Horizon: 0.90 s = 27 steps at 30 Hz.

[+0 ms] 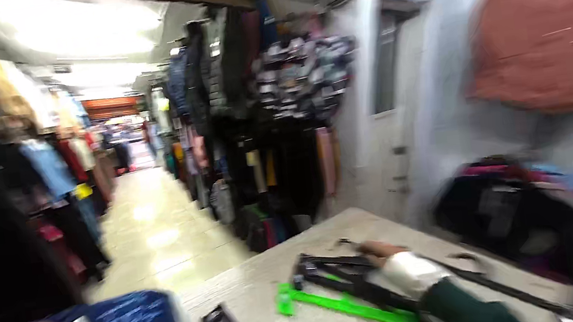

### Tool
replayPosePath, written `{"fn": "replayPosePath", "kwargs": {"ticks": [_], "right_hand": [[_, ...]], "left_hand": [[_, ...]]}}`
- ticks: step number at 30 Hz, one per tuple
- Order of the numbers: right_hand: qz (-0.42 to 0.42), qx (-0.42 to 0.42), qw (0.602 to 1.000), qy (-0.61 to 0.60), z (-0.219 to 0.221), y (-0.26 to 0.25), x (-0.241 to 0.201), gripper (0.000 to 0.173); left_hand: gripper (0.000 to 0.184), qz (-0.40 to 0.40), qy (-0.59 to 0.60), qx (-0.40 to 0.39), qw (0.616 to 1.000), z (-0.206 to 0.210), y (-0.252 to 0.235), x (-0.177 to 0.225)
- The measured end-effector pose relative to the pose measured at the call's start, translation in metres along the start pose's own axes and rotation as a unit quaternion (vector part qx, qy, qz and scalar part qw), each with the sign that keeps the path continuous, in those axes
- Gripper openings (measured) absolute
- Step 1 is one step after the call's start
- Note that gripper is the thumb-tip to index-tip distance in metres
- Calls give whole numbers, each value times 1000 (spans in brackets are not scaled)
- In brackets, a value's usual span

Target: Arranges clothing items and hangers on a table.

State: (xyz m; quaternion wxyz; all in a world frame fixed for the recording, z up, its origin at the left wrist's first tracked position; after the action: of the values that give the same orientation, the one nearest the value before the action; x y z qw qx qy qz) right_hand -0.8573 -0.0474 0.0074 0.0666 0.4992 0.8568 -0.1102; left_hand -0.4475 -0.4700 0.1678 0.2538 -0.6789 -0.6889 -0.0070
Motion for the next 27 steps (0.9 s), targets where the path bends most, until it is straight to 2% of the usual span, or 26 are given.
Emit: {"fn": "replayPosePath", "kwargs": {"ticks": [1,3,5,8,10,13,16,19,22,24,27], "right_hand": [[-24,-35,998,48,20,-27,5,35],[-29,-129,985,108,44,-60,-1,44],[-7,-181,973,143,52,-70,-12,47],[30,-203,962,179,37,-63,-49,34],[39,-185,959,209,28,-66,-56,29],[-58,-89,975,194,3,-83,-23,35],[-94,-3,982,161,-42,-77,-46,41],[-106,-3,984,141,-73,-47,-132,42],[-161,-16,987,-4,-69,-14,-228,35],[-189,-88,971,-120,-50,9,-295,32],[-264,-217,921,-185,-8,36,-384,36]], "left_hand": [[31,-41,-17,-3,999,0,0,-53],[33,-183,9,-21,983,11,-4,-116],[38,-283,54,-40,957,29,-7,-143],[44,-311,68,3,948,55,12,-170],[42,-308,64,36,949,61,23,-179],[41,-318,48,60,945,64,30,-190],[50,-368,39,57,927,67,30,-197],[54,-393,58,59,916,66,27,-194],[53,-409,81,84,905,60,25,-191],[50,-415,105,101,898,56,25,-191],[44,-411,139,110,894,49,24,-189]]}}
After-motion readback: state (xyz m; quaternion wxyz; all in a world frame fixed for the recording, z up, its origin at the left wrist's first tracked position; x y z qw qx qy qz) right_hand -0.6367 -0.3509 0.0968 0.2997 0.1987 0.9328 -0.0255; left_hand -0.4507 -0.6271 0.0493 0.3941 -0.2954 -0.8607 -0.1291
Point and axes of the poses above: each hand's wrist, its own y-axis away from the middle knuckle, its own z-axis out of the palm, x = y × z, the point moved 3 cm from there along -y, towards the middle knuckle, and after that the axes turned 10 degrees about y, right-handed, at the moved point
